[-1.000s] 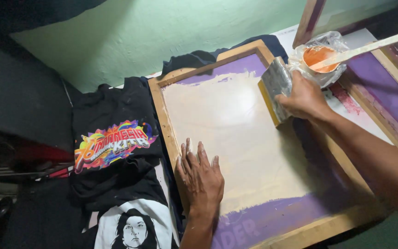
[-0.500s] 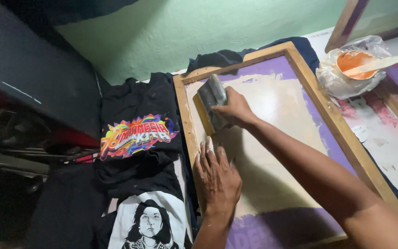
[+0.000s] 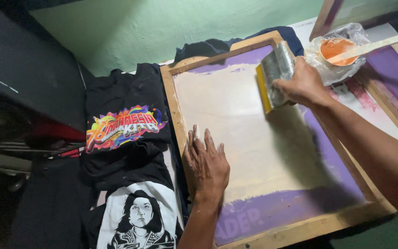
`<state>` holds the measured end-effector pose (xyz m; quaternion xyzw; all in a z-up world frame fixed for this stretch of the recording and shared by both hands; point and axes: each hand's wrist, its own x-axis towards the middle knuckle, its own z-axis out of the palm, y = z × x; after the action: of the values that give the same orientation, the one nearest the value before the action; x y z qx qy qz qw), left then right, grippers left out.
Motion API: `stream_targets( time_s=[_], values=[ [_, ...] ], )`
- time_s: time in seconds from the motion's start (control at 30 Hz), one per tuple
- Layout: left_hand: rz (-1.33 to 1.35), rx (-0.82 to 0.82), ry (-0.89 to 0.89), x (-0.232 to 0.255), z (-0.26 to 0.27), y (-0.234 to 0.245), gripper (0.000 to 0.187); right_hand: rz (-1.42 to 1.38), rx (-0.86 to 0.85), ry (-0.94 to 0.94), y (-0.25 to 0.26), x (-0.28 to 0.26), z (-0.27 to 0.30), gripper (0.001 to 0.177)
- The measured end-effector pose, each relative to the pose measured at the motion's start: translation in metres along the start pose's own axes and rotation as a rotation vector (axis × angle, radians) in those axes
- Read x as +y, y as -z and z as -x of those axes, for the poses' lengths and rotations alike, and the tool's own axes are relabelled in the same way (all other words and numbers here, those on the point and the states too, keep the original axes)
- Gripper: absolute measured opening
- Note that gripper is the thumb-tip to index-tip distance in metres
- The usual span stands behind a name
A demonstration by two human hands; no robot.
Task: The person uses a squeegee to spread white ink across a screen printing frame placed over a black t-shirt. They repeatedly pull the squeegee across the mesh to ensure even coverage of the design area. The person also uses a spatula to scoop orange ink from a container and applies it to the screen before resuming the squeegee strokes.
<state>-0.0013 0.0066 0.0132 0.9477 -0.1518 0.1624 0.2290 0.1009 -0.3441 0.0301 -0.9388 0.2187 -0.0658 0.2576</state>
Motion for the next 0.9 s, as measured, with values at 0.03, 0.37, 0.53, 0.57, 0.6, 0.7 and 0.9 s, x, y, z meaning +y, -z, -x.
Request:
stream_targets(
  time_s=[0.03, 0.37, 0.53, 0.57, 0.6, 0.7, 0.9],
  values=[
    [0.001, -0.003, -0.004, -0.001, 0.0, -0.002, 0.054, -0.001, 0.001, -0.005, 0.004, -0.024, 0.03, 0.072],
    [-0.138, -0.154, -0.088, -0.001, 0.011, 0.002, 0.046, -0.224, -0.352, 0.102, -0.022, -0.054, 0.142, 0.068],
    [-0.204, -0.247, -0.102, 0.016, 0.027, 0.014, 0.056, -0.128, -0.286, -0.033, 0.042, 0.013, 0.143, 0.075],
    [-0.207, -0.275, -0.116, 0.019, 0.032, 0.017, 0.059, -0.122, -0.249, -0.078, 0.052, 0.026, 0.145, 0.072],
    [-0.21, -0.308, -0.136, 0.023, 0.038, 0.022, 0.062, -0.118, -0.211, -0.13, 0.06, 0.04, 0.149, 0.07],
    [-0.221, -0.382, -0.196, 0.03, 0.061, 0.031, 0.068, 0.006, -0.166, -0.188, 0.083, 0.042, 0.167, 0.064],
    [-0.367, -0.417, -0.278, 0.007, 0.043, -0.006, 0.074, -0.432, -0.515, -0.277, 0.053, -0.013, 0.198, 0.05]
  ],
)
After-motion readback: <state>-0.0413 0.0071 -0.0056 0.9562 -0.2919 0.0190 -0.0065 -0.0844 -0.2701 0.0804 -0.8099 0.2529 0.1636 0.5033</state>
